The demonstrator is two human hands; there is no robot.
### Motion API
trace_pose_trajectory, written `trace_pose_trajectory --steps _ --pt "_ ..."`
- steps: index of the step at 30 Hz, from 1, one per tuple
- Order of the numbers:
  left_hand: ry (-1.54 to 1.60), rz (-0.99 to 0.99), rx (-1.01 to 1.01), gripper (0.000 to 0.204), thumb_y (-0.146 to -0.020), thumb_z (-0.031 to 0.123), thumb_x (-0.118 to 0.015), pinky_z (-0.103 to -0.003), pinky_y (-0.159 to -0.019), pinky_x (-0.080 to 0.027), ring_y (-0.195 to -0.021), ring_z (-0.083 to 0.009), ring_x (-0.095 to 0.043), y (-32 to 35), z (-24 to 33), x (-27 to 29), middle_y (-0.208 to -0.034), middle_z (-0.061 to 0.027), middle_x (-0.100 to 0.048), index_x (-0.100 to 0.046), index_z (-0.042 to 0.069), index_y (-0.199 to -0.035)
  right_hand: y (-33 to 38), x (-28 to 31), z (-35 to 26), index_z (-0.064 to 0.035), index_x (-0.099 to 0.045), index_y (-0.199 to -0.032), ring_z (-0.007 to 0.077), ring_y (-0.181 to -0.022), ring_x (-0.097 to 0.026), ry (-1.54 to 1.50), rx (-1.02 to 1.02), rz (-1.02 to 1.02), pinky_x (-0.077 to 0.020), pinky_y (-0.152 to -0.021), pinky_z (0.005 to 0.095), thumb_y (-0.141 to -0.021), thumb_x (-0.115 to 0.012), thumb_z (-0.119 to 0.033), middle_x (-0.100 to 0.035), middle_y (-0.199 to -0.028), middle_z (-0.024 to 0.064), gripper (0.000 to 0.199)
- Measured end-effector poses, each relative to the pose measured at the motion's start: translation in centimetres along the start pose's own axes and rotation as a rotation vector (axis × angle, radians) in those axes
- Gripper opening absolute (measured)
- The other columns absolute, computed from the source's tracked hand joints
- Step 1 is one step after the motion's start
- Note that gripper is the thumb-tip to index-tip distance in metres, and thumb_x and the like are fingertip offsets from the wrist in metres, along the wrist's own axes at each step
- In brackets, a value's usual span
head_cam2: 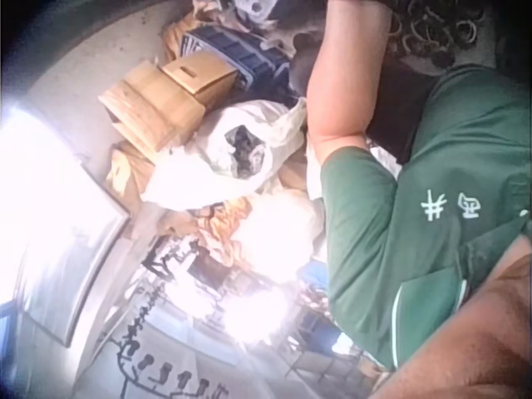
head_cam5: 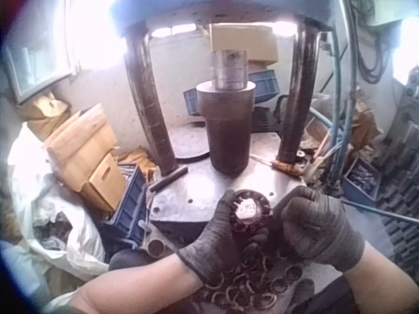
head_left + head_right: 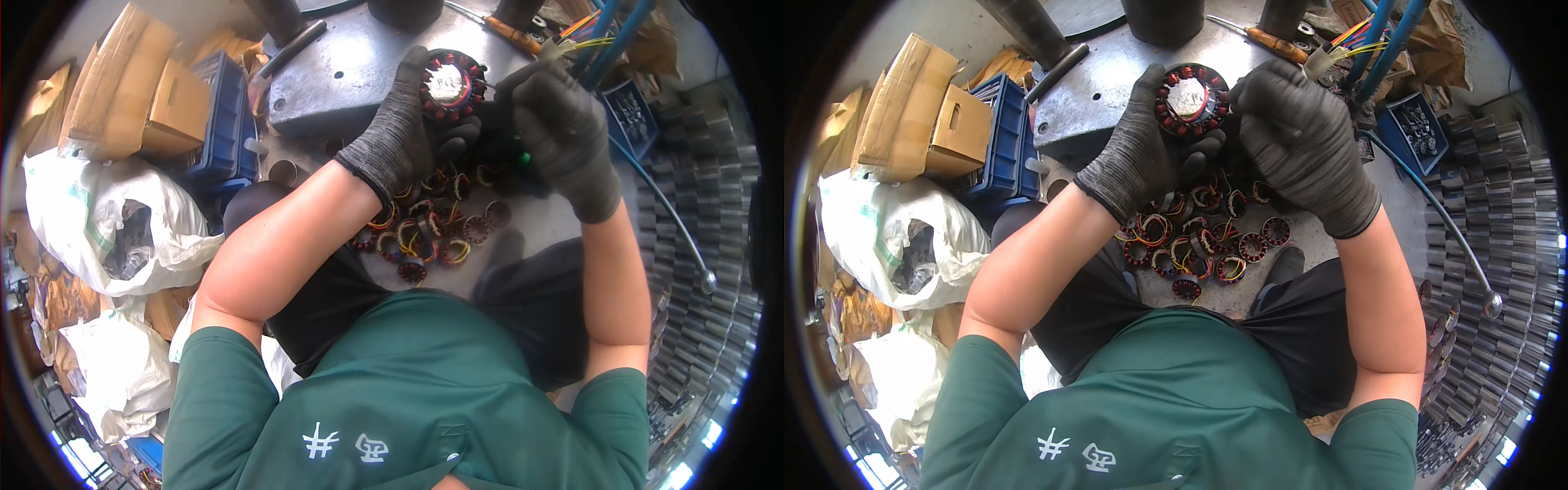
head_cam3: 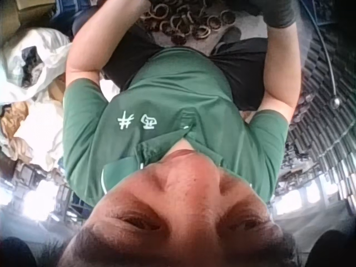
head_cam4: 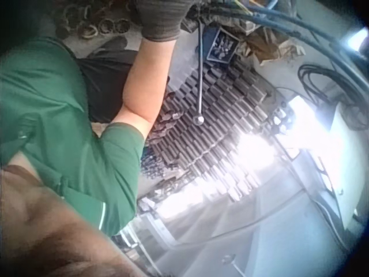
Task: The person operates a vertical press machine to shape metal cylinders and uses a small pointed tool to adjust the internal wiring of motor stators.
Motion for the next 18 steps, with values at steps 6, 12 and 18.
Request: trace_pose_trajectory --steps 6,12,18 --pt "-0.023 0.000 -0.061 0.090 -0.088 0.090 -0.041 -0.029 -0.056 -0.054 -0.071 -0.0164 -0.068 0.0 0.0 -0.1 -0.095 -0.0058 -0.072 -0.069 0.013 -0.125 0.1 -1.4 -0.8 -0.0026 -0.064 -0.094 0.0312 -0.085 -0.073 0.140 0.018 0.000 -0.0583 -0.075 0.0398 -0.083 -0.068 0.001 -0.070 -0.095 0.0132 0.012" --pt "0.001 -0.069 -0.023 0.091 -0.089 0.089 -0.041 -0.034 -0.055 -0.058 -0.070 -0.0201 -0.069 0.7 0.7 -0.9 -0.092 -0.0100 -0.073 -0.070 0.009 -0.119 0.1 0.7 -1.3 -0.0019 -0.063 -0.089 0.0322 -0.074 -0.070 0.086 0.139 0.124 -0.0562 -0.064 0.0381 -0.080 -0.068 0.001 -0.068 -0.090 0.0141 0.011" --pt "0.021 -0.048 -0.146 0.092 -0.089 0.089 -0.038 -0.033 -0.054 -0.056 -0.075 -0.0196 -0.071 0.5 0.9 -1.0 -0.090 -0.0105 -0.073 -0.071 0.008 -0.119 -0.2 0.5 -3.0 -0.0023 -0.061 -0.088 0.0303 -0.067 -0.068 0.094 0.213 0.040 -0.0547 -0.058 0.0381 -0.074 -0.070 0.002 -0.067 -0.089 0.0157 0.018"
Point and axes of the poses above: each hand's wrist, its own y-axis away from the middle knuckle, its own x-axis out of the back of the hand, z = x × y, the point moved 1 cm from there along -y, towards the middle knuckle
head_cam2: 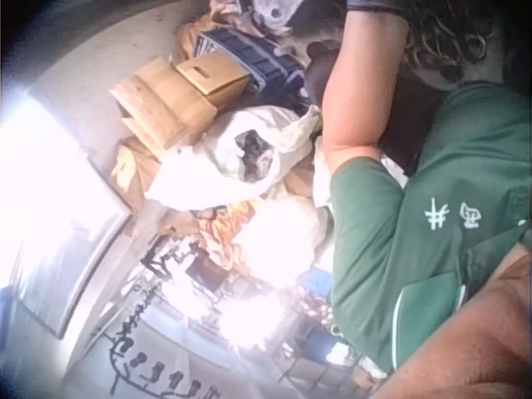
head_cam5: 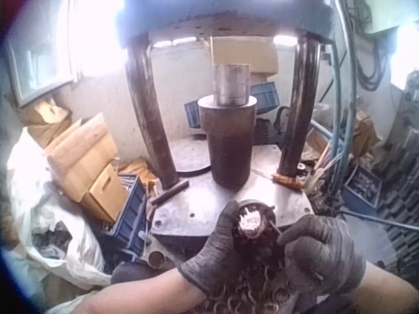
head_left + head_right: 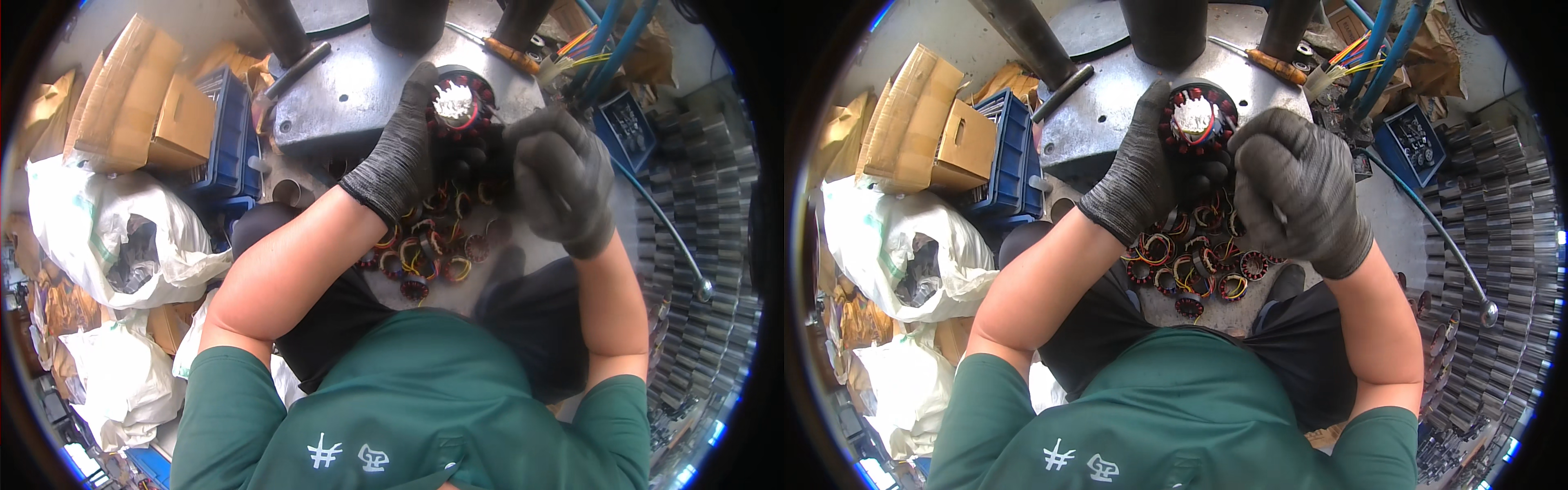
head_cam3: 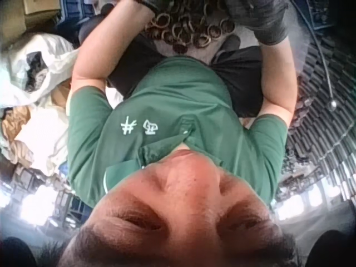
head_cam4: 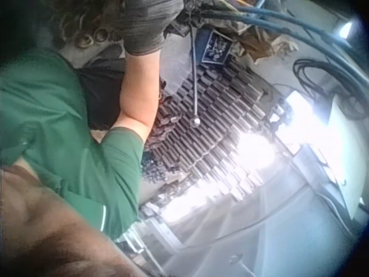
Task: The person operates a vertical press machine to shape metal cylinders and uses a small pointed tool to adjust the internal wiring of motor stators.
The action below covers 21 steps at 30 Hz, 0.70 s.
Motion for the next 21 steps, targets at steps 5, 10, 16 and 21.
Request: trace_pose_trajectory --steps 5,10,16,21 --pt "0.103 0.081 0.161 0.089 -0.092 0.087 -0.031 -0.032 -0.059 -0.052 -0.076 -0.0198 -0.069 -0.8 1.7 1.7 -0.093 -0.0083 -0.073 -0.068 0.010 -0.119 0.6 0.6 -1.6 -0.0026 -0.062 -0.094 0.0221 -0.079 -0.069 -0.194 -0.034 0.126 -0.0567 -0.069 0.0317 -0.086 -0.065 0.008 -0.070 -0.100 0.0140 0.013" --pt "0.174 -0.012 0.130 0.095 -0.092 0.089 -0.027 -0.036 -0.062 -0.055 -0.085 -0.0258 -0.070 0.3 2.5 1.0 -0.103 -0.0128 -0.071 -0.062 0.009 -0.130 1.6 0.5 0.5 -0.0022 -0.062 -0.094 0.0229 -0.093 -0.071 -0.286 -0.258 0.203 -0.0575 -0.083 0.0337 -0.089 -0.062 0.010 -0.070 -0.102 0.0141 0.014" --pt "0.220 -0.095 0.153 0.099 -0.091 0.090 -0.027 -0.039 -0.067 -0.056 -0.091 -0.0275 -0.070 0.4 2.2 1.0 -0.111 -0.0158 -0.071 -0.061 0.007 -0.134 2.0 0.6 1.7 -0.0013 -0.067 -0.105 0.0244 -0.100 -0.072 -0.302 -0.308 0.244 -0.0583 -0.089 0.0344 -0.092 -0.066 0.010 -0.072 -0.109 0.0139 0.017" --pt "0.213 -0.101 0.158 0.102 -0.088 0.093 -0.031 -0.041 -0.074 -0.057 -0.094 -0.0281 -0.071 0.4 2.1 1.2 -0.114 -0.0169 -0.072 -0.061 0.008 -0.136 1.7 1.5 1.1 -0.0029 -0.072 -0.109 0.0255 -0.100 -0.072 -0.077 -0.265 0.204 -0.0572 -0.088 0.0341 -0.090 -0.071 0.008 -0.071 -0.109 0.0124 0.022"
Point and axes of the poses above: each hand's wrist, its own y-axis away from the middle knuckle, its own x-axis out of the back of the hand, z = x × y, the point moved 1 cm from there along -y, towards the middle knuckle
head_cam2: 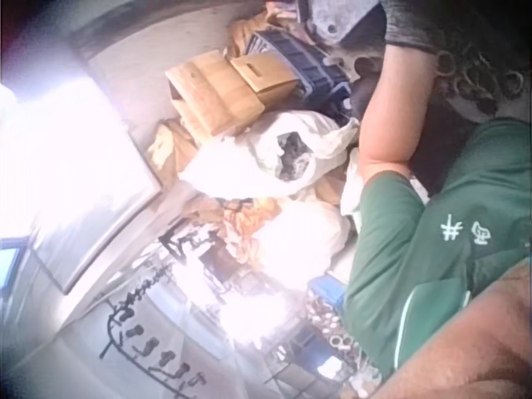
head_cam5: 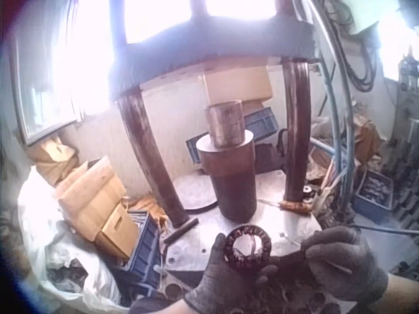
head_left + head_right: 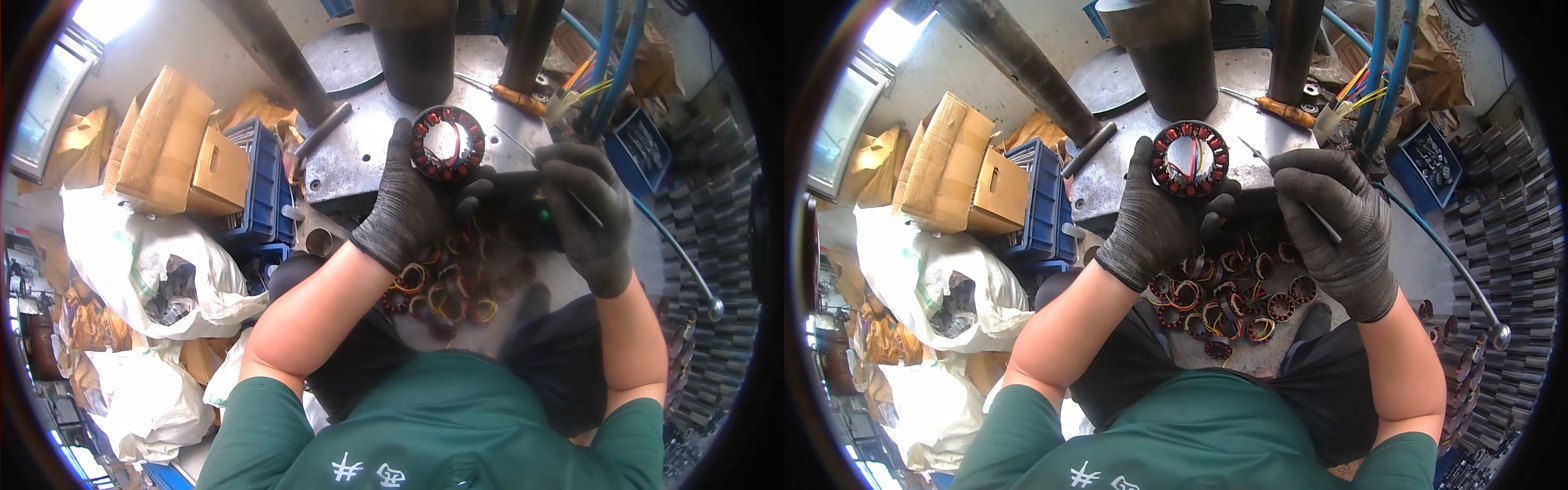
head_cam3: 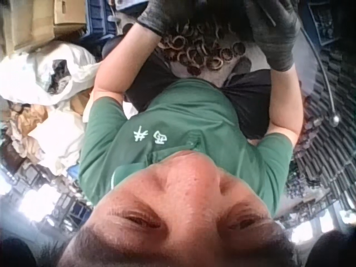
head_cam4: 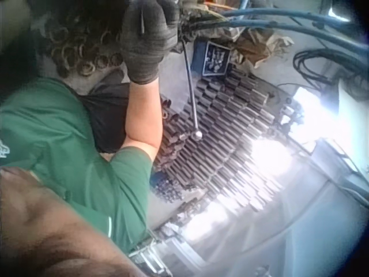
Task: The person operates a vertical press machine to shape metal cylinders and uses a small pointed tool to adjust the internal wiring of motor stators.
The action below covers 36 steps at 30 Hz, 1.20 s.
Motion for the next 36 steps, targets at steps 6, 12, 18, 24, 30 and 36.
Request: trace_pose_trajectory --steps 6,12,18,24,30,36 --pt "0.129 -0.186 0.056 0.102 -0.085 0.095 -0.037 -0.039 -0.077 -0.059 -0.100 -0.0283 -0.071 -0.1 0.1 1.3 -0.121 -0.0187 -0.070 -0.060 0.010 -0.137 0.4 1.2 0.6 -0.0037 -0.073 -0.110 0.0232 -0.090 -0.069 0.006 -0.095 0.002 -0.0546 -0.081 0.0312 -0.090 -0.073 0.007 -0.068 -0.100 0.0095 0.023" --pt "0.257 -0.278 -0.008 0.102 -0.081 0.095 -0.045 -0.043 -0.082 -0.059 -0.108 -0.0301 -0.069 0.7 0.5 0.4 -0.125 -0.0160 -0.069 -0.058 0.013 -0.140 0.6 1.4 1.2 -0.0019 -0.072 -0.112 0.0180 -0.092 -0.069 -0.168 -0.275 -0.085 -0.0549 -0.082 0.0304 -0.097 -0.069 0.002 -0.069 -0.099 0.0093 0.016" --pt "0.298 -0.268 -0.147 0.098 -0.082 0.088 -0.055 -0.051 -0.103 -0.050 -0.125 -0.0369 -0.061 1.5 1.2 -0.6 -0.136 -0.0176 -0.063 -0.056 0.012 -0.143 1.2 1.1 1.9 -0.0008 -0.071 -0.112 0.0182 -0.094 -0.069 -0.163 -0.329 -0.129 -0.0554 -0.085 0.0314 -0.098 -0.067 0.002 -0.070 -0.101 0.0086 0.015" --pt "0.382 -0.411 -0.158 0.099 -0.085 0.085 -0.054 -0.053 -0.111 -0.043 -0.137 -0.0396 -0.053 1.4 1.6 -0.2 -0.147 -0.0192 -0.056 -0.049 0.010 -0.151 1.1 1.0 2.3 -0.0008 -0.071 -0.111 0.0205 -0.096 -0.070 -0.103 -0.230 -0.174 -0.0551 -0.087 0.0321 -0.096 -0.067 0.003 -0.071 -0.101 0.0100 0.016" --pt "0.301 -0.459 -0.193 0.101 -0.086 0.086 -0.049 -0.053 -0.112 -0.041 -0.138 -0.0400 -0.052 1.8 1.7 -0.2 -0.150 -0.0196 -0.054 -0.047 0.010 -0.154 1.2 1.0 2.2 0.0001 -0.069 -0.109 0.0224 -0.096 -0.070 -0.095 -0.183 -0.119 -0.0552 -0.085 0.0346 -0.095 -0.066 0.002 -0.070 -0.100 0.0125 0.014" --pt "0.306 -0.496 -0.186 0.100 -0.087 0.085 -0.050 -0.054 -0.111 -0.044 -0.135 -0.0404 -0.055 1.6 0.7 -0.7 -0.149 -0.0204 -0.055 -0.047 0.010 -0.153 0.8 1.1 -2.2 0.0015 -0.066 -0.113 0.0279 -0.091 -0.071 -0.341 0.119 -0.055 -0.0569 -0.079 0.0390 -0.090 -0.067 0.000 -0.070 -0.099 0.0166 0.023"
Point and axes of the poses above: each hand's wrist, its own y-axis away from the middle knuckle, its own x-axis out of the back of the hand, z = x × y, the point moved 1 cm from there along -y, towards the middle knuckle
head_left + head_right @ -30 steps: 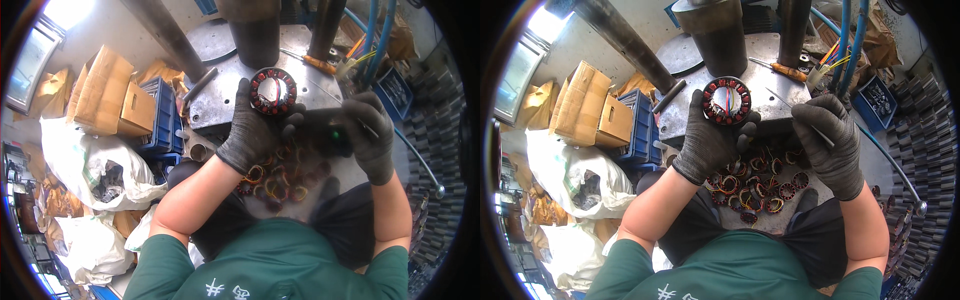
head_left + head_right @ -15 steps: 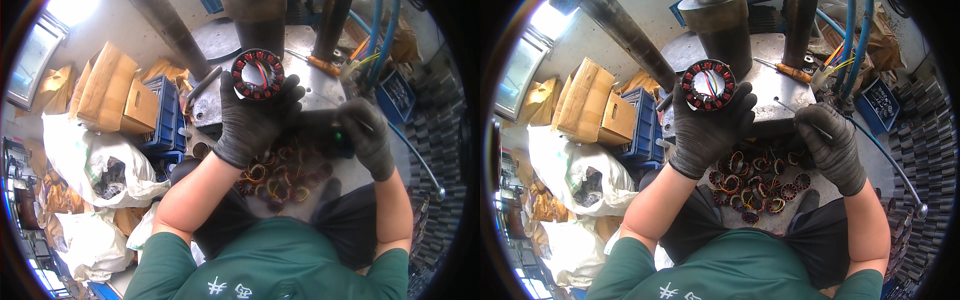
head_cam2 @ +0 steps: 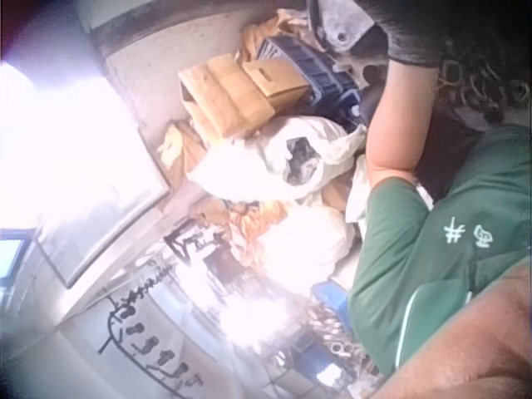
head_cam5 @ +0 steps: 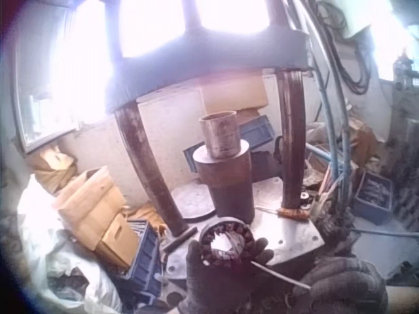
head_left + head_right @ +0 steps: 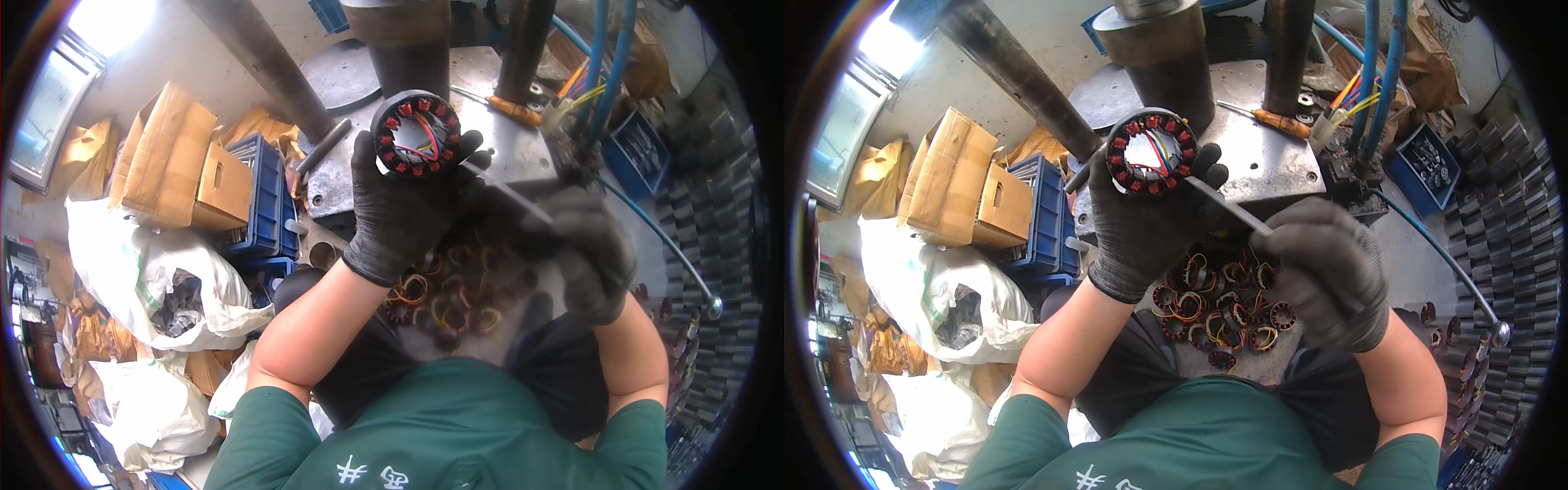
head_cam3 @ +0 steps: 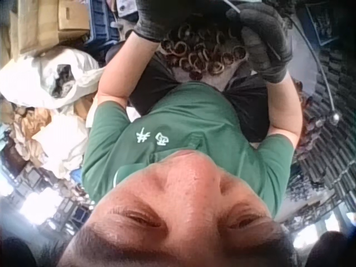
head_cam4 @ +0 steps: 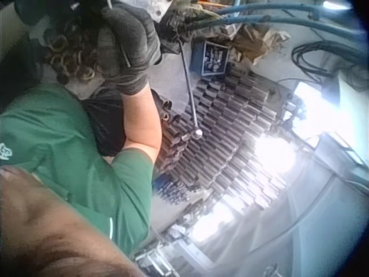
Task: The person operates a vertical press machine to shape metal cylinders and uses a small pointed tool to adjust the internal wiring of motor stators.
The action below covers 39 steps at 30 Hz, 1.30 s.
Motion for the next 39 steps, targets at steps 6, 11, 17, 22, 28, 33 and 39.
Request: trace_pose_trajectory --steps 6,11,17,22,28,33,39 --pt "0.070 0.028 0.020 0.101 -0.085 0.083 -0.057 -0.058 -0.116 -0.041 -0.133 -0.0440 -0.055 -0.4 -1.1 0.3 -0.146 -0.0255 -0.055 -0.047 0.008 -0.152 -1.0 -2.8 0.4 -0.0011 -0.069 -0.108 0.0331 -0.076 -0.071 0.129 0.036 -0.042 -0.0575 -0.067 0.0388 -0.084 -0.070 0.003 -0.069 -0.094 0.0162 0.024" --pt "0.029 0.119 0.007 0.109 -0.081 0.083 -0.060 -0.059 -0.121 -0.034 -0.134 -0.0452 -0.052 -0.7 -1.7 0.2 -0.141 -0.0255 -0.055 -0.043 0.001 -0.151 -0.9 -3.4 1.3 -0.0028 -0.069 -0.105 0.0323 -0.077 -0.072 0.088 -0.050 -0.011 -0.0569 -0.067 0.0382 -0.089 -0.069 -0.001 -0.070 -0.089 0.0150 0.017" --pt "-0.087 0.198 -0.023 0.107 -0.083 0.082 -0.058 -0.057 -0.119 -0.036 -0.135 -0.0449 -0.050 -0.8 -2.3 0.3 -0.141 -0.0253 -0.054 -0.043 0.001 -0.152 -0.6 -3.8 1.3 -0.0042 -0.068 -0.106 0.0311 -0.080 -0.072 0.145 -0.102 0.008 -0.0576 -0.073 0.0375 -0.093 -0.067 -0.005 -0.070 -0.089 0.0139 0.013" --pt "0.160 -0.091 0.156 0.095 -0.088 0.078 -0.059 -0.054 -0.122 -0.034 -0.142 -0.0362 -0.047 -0.6 -1.6 2.7 -0.153 -0.0168 -0.052 -0.046 0.010 -0.153 -0.7 -4.1 1.4 0.0005 -0.069 -0.109 0.0262 -0.082 -0.071 0.191 -0.117 0.013 -0.0555 -0.076 0.0352 -0.093 -0.063 0.003 -0.070 -0.089 0.0122 0.017" --pt "0.197 -0.053 0.152 0.093 -0.087 0.078 -0.056 -0.053 -0.115 -0.042 -0.131 -0.0368 -0.055 -1.3 -1.9 2.1 -0.140 -0.0191 -0.058 -0.051 0.006 -0.146 -0.8 -4.6 1.7 -0.0003 -0.068 -0.107 0.0283 -0.083 -0.072 0.242 -0.120 0.001 -0.0562 -0.073 0.0363 -0.093 -0.066 0.000 -0.071 -0.089 0.0137 0.014" --pt "-0.192 0.281 -0.116 0.092 -0.089 0.079 -0.048 -0.054 -0.100 -0.054 -0.112 -0.0393 -0.066 -2.4 -3.6 2.2 -0.124 -0.0225 -0.066 -0.056 0.001 -0.138 0.1 -6.7 2.6 -0.0045 -0.066 -0.099 0.0316 -0.082 -0.071 0.444 0.005 -0.084 -0.0581 -0.071 0.0424 -0.085 -0.070 -0.014 -0.069 -0.092 0.0159 0.017" --pt "-0.189 0.418 -0.100 0.095 -0.089 0.083 -0.041 -0.053 -0.083 -0.061 -0.090 -0.0397 -0.071 -2.7 -3.6 3.3 -0.106 -0.0214 -0.070 -0.058 0.000 -0.131 0.5 -7.8 2.7 -0.0032 -0.071 -0.105 0.0311 -0.084 -0.071 0.607 0.066 -0.189 -0.0587 -0.077 0.0409 -0.078 -0.075 -0.006 -0.071 -0.100 0.0140 0.027"
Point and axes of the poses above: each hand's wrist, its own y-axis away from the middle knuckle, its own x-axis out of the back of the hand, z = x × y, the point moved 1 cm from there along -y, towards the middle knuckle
